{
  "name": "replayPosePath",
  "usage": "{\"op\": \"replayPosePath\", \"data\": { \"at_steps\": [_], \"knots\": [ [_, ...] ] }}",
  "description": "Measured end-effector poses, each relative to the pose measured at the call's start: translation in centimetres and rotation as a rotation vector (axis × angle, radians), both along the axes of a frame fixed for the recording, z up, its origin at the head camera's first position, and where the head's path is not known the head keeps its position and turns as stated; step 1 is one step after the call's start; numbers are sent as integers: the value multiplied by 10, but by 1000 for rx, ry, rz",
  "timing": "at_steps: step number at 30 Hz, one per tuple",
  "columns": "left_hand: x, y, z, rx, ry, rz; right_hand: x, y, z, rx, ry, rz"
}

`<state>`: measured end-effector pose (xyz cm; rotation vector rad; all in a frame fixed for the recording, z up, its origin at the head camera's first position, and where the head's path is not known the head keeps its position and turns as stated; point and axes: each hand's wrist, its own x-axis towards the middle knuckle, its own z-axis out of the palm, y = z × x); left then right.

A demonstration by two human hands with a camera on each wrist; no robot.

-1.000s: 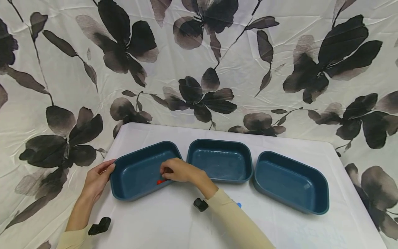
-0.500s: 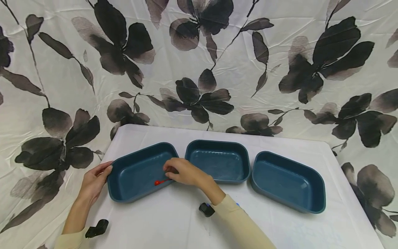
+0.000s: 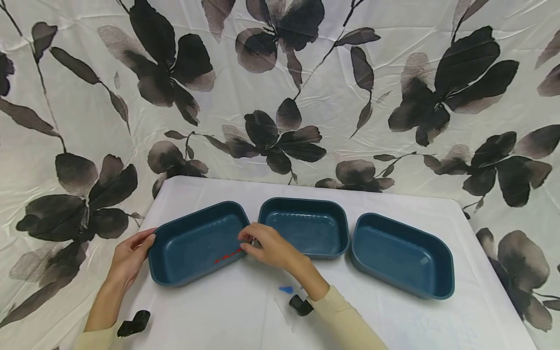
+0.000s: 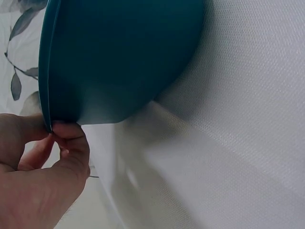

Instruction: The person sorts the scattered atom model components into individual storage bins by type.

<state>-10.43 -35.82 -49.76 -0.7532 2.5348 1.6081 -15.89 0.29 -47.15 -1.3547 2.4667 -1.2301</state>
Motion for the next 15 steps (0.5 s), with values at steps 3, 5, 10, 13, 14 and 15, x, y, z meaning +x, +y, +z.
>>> {"op": "replayPosePath", "data": {
  "at_steps": [3, 5, 10, 13, 14, 15],
  "knots": [
    [1, -1, 0, 7, 13, -1, 2, 7, -1, -46, 30, -6],
    [1, -1, 0, 14, 19, 0, 4, 11, -3, -75, 51, -11],
    [1, -1, -1, 16, 7, 5, 9, 22, -6, -133, 70, -40],
    [0, -1, 0, 12, -4, 7, 12, 29, -8, -145, 74, -70],
    [0, 0, 0, 12, -5, 7, 13, 31, -8, -145, 76, -81],
    [0, 0, 0, 10, -4, 7, 14, 33, -8, -145, 76, -89]
  ]
}}
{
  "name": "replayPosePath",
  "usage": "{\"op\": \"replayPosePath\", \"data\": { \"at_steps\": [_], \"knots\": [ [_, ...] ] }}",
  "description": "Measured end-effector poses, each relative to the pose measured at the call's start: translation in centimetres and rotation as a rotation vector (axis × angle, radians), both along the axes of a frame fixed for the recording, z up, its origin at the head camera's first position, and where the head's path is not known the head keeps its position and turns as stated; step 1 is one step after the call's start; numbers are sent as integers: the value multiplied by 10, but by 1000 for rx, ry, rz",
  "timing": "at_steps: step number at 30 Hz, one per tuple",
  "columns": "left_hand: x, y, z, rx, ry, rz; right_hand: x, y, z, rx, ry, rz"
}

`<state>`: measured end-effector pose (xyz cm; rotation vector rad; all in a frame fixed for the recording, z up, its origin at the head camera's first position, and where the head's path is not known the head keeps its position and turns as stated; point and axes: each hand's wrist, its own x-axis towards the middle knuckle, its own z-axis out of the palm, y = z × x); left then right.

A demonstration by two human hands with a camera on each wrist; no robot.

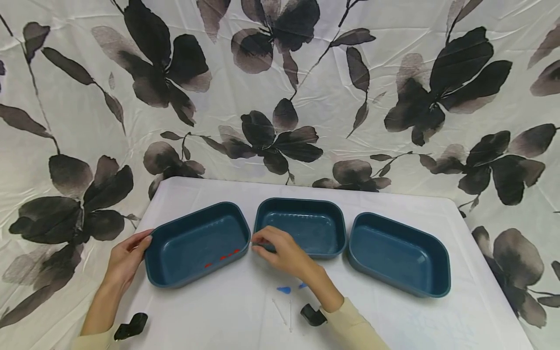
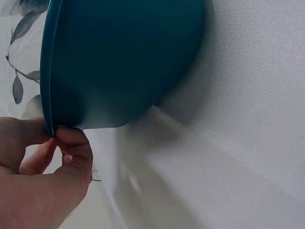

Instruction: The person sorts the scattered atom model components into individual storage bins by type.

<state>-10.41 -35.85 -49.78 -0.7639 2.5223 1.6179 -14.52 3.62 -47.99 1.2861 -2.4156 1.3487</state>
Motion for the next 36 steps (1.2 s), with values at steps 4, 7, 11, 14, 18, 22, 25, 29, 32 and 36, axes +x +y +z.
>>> {"op": "replayPosePath", "data": {
  "at_steps": [4, 7, 11, 14, 18, 22, 25, 29, 32, 36],
  "knots": [
    [2, 1, 0, -5, 26, 0, 4, 8, -2, -10, 1, -19],
    [3, 3, 0, -9, 56, 1, 7, 15, -4, -28, 8, -28],
    [4, 5, 1, -51, 89, 1, 10, 22, -8, -44, -2, -38],
    [3, 7, 1, -112, 104, 10, 12, 28, -9, -46, -22, -43],
    [3, 12, 3, -189, 131, 35, 15, 36, -10, -43, -35, -57],
    [3, 18, 5, -257, 141, 52, 18, 44, -11, -39, -32, -76],
    [4, 22, 8, -316, 149, 61, 20, 49, -12, -37, -32, -84],
    [5, 27, 14, -397, 201, 61, 22, 54, -14, -38, -31, -91],
    [7, 32, 19, -429, 234, 61, 23, 58, -15, -44, -26, -96],
    [9, 42, 26, -434, 262, 68, 25, 63, -16, -52, -11, -93]
  ]
}}
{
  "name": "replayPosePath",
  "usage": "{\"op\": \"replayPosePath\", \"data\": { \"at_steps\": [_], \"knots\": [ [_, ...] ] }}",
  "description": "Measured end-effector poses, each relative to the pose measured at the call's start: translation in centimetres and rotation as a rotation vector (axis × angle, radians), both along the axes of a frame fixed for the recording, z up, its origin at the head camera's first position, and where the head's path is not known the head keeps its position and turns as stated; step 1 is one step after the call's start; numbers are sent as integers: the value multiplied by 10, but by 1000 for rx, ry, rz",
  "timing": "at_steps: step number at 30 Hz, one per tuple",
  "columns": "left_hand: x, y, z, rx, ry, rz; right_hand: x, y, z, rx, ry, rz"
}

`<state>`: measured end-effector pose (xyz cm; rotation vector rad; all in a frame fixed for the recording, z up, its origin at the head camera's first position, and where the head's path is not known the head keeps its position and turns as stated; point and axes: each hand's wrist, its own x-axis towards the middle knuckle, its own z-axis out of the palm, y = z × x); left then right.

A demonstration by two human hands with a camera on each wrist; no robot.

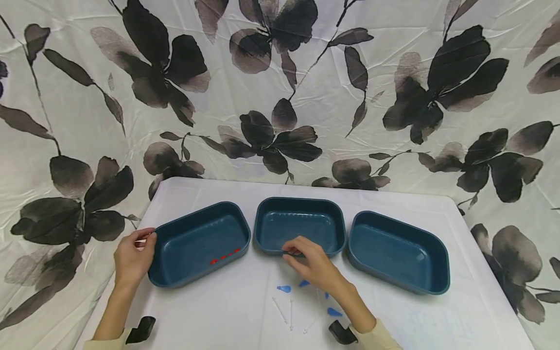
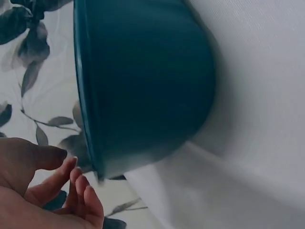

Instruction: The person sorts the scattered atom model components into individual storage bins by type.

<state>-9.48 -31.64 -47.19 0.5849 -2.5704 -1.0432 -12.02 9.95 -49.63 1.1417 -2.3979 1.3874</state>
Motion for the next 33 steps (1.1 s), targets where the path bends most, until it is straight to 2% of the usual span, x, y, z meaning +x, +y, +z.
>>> {"op": "replayPosePath", "data": {
  "at_steps": [11, 16, 21, 28, 33],
  "knots": [
    [-5, 37, 14, 31, 12, -126, 12, 21, -3, -6, -16, -67],
    [-4, 53, 17, 50, 21, -172, 16, 31, -4, -14, -19, -101],
    [0, 67, 20, 61, -1, -201, 21, 40, -5, -12, -22, -127],
    [5, 84, 19, 140, -6, -244, 29, 52, -10, 7, 30, -167],
    [6, 96, 18, 228, -18, -266, 34, 60, -12, 6, 19, -193]
  ]
}}
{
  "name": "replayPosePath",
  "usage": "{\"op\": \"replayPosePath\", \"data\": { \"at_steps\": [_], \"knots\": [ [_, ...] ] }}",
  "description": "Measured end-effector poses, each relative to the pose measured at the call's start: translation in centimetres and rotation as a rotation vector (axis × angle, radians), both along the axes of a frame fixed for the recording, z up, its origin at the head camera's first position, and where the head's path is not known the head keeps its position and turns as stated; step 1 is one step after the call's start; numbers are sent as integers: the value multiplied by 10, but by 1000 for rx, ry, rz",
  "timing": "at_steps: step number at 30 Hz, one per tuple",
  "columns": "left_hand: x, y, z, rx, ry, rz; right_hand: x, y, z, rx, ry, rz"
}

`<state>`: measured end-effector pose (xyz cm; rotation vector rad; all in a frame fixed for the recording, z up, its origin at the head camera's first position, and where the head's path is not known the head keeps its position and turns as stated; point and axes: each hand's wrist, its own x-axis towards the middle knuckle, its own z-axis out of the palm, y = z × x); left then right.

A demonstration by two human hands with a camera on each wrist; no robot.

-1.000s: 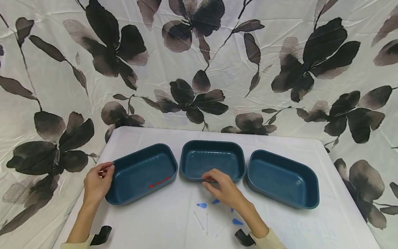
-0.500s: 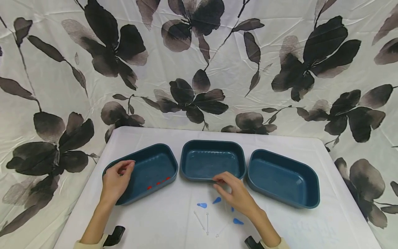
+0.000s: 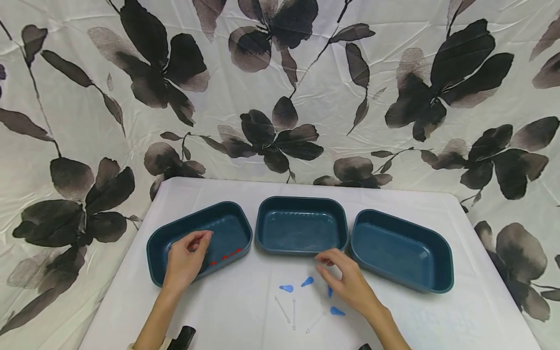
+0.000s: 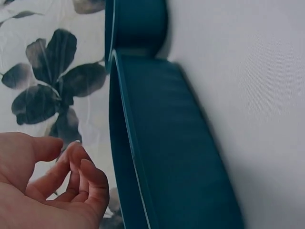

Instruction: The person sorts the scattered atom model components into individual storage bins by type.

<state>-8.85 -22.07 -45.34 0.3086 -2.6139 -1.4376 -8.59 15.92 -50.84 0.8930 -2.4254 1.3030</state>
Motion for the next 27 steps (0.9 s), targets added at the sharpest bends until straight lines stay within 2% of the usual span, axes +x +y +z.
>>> {"op": "replayPosePath", "data": {
  "at_steps": [9, 18, 27],
  "knots": [
    [2, 24, -2, 114, -19, -17, 8, 9, -7, 19, -19, -72],
    [5, 47, -8, 258, -47, -34, 16, 18, -17, 7, -2, -94],
    [8, 65, -21, 299, -42, -41, 25, 24, -29, 53, -58, -152]
  ]
}}
